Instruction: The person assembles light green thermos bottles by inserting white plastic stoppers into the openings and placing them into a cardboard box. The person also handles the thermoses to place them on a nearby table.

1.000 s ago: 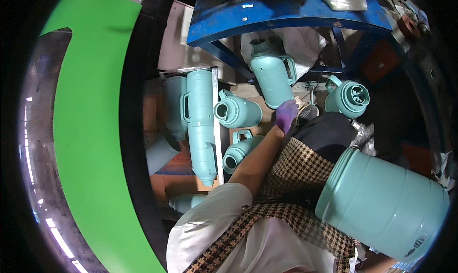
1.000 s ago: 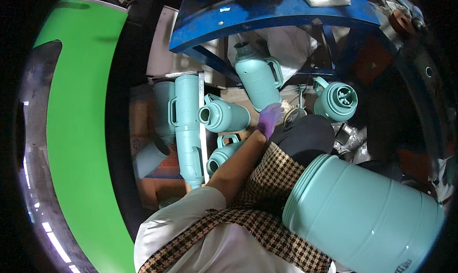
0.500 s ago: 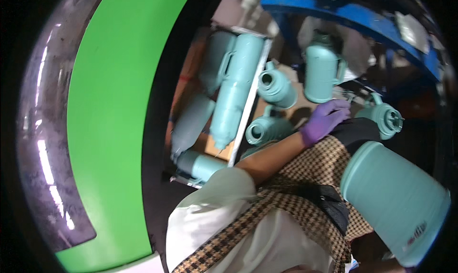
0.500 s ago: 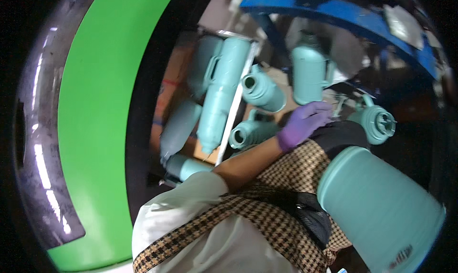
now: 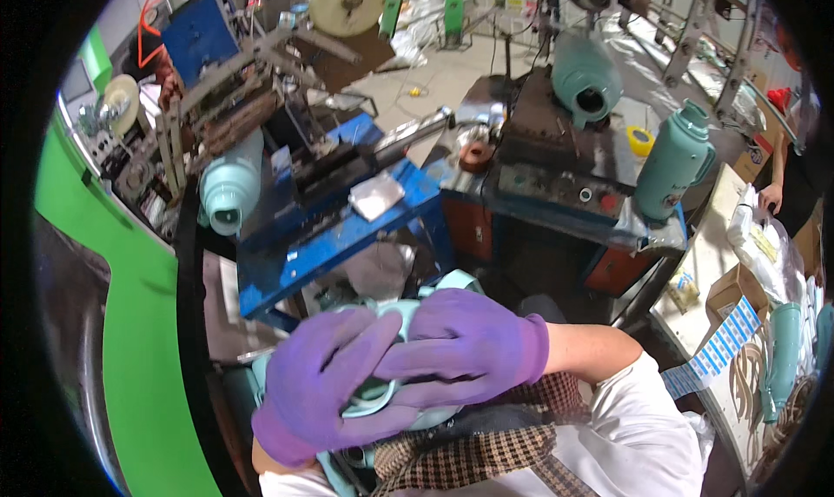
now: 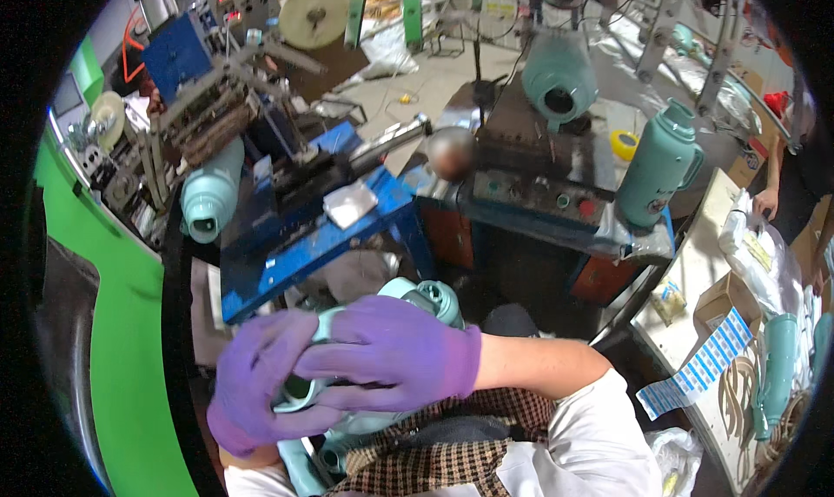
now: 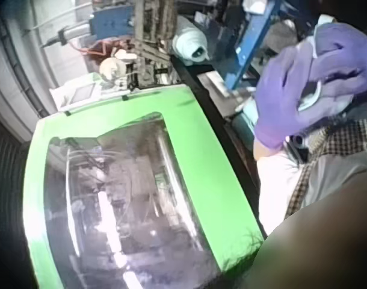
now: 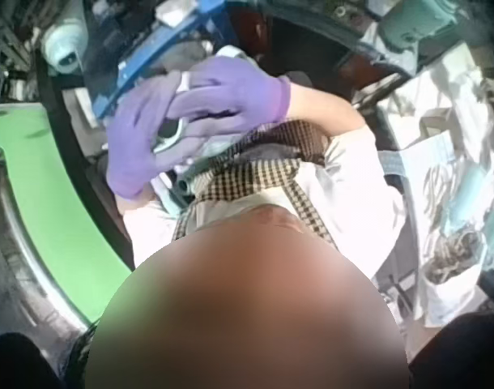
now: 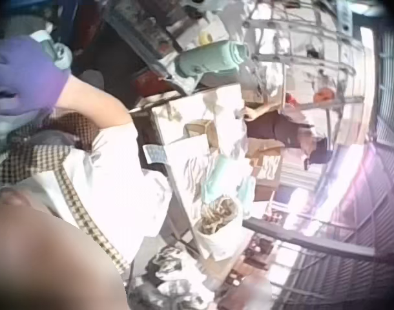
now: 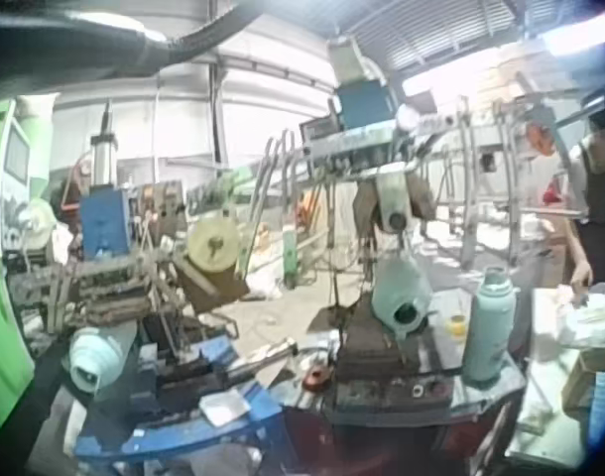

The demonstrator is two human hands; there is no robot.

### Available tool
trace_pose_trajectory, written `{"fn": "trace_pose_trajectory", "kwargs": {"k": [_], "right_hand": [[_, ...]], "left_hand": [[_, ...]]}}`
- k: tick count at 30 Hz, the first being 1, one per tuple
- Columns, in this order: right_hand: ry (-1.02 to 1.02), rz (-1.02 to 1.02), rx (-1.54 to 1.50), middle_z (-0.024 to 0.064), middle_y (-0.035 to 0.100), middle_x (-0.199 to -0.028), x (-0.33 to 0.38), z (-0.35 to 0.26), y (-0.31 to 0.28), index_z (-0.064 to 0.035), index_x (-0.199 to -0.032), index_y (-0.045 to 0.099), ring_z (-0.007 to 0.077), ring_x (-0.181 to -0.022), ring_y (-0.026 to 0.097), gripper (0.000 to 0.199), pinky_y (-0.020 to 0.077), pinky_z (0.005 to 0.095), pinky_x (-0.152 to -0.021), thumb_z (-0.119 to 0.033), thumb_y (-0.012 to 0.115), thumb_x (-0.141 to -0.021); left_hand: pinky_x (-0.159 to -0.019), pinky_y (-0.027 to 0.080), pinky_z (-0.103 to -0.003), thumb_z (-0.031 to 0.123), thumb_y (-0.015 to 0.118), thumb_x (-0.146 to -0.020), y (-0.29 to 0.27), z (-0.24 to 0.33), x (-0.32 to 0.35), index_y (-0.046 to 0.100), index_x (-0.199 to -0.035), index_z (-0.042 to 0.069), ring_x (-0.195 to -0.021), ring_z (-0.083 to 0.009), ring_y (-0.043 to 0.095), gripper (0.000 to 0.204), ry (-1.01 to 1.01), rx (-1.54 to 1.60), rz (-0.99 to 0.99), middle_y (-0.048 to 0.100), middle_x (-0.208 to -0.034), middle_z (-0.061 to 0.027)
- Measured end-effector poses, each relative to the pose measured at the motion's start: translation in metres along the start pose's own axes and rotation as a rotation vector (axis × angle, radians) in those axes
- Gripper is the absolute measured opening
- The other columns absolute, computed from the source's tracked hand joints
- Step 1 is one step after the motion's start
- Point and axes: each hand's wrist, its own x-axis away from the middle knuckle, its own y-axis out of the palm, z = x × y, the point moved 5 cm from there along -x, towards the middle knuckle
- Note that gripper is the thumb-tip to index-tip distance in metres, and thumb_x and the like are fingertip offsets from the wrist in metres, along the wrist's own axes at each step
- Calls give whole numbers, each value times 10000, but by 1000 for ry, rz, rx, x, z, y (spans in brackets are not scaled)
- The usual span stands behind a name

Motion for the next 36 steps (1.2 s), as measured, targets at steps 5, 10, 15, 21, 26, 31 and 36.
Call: {"fn": "trace_pose_trajectory", "kwargs": {"k": [5,10,15,21,26,31,36], "right_hand": [[286,314,906,133,678,-1025,38,46,-117,-77,-1236,643,304,-834,636,439,512,390,-727,-153,769,-822],[970,386,1429,180,586,-1146,77,147,-272,-299,-1487,454,392,-989,637,625,530,474,-819,-268,676,-903],[978,409,1366,211,573,-1280,101,185,-317,-362,-1472,483,428,-1089,623,684,531,500,-886,-111,639,-854],[462,454,1290,123,680,-1187,163,9,-163,-77,-1298,688,261,-923,639,562,520,363,-877,35,658,-749],[526,1413,242,109,604,-1315,348,-84,-195,-85,-1410,569,256,-1205,567,457,438,408,-1069,-261,467,-1000],[961,721,1769,163,605,-1316,493,-271,-233,-36,-1338,577,330,-1229,555,455,429,447,-1066,-120,663,-899],[1094,541,2550,204,670,-1253,505,-386,-285,60,-1223,619,284,-1072,648,406,512,457,-915,-283,605,-1006]], "left_hand": [[-882,509,-423,361,809,-683,-35,-22,64,599,-1239,29,-1000,-355,617,681,-339,-29,-36,606,-1128,-190],[-913,480,-390,207,700,-711,-25,-76,77,588,-1194,42,-1012,-307,592,523,-493,173,198,547,-1122,-180],[-1011,413,-357,152,580,-821,-8,-110,90,564,-1200,15,-1093,-290,542,404,-622,340,425,535,-1172,-168],[-986,441,-383,352,515,-980,5,-111,152,525,-1307,23,-1163,-307,538,464,-578,42,646,541,-1268,-159],[-1019,439,-449,369,664,-916,63,-150,159,507,-1350,-21,-1200,-385,540,604,-566,-88,557,531,-1327,-213],[-1026,451,-407,309,566,-1000,118,-172,106,508,-1313,-4,-1181,-286,536,447,-536,165,580,518,-1300,-156],[-910,526,-354,307,494,-1055,158,-175,41,467,-1330,31,-1149,-213,533,390,-525,687,674,503,-1282,-122]]}}
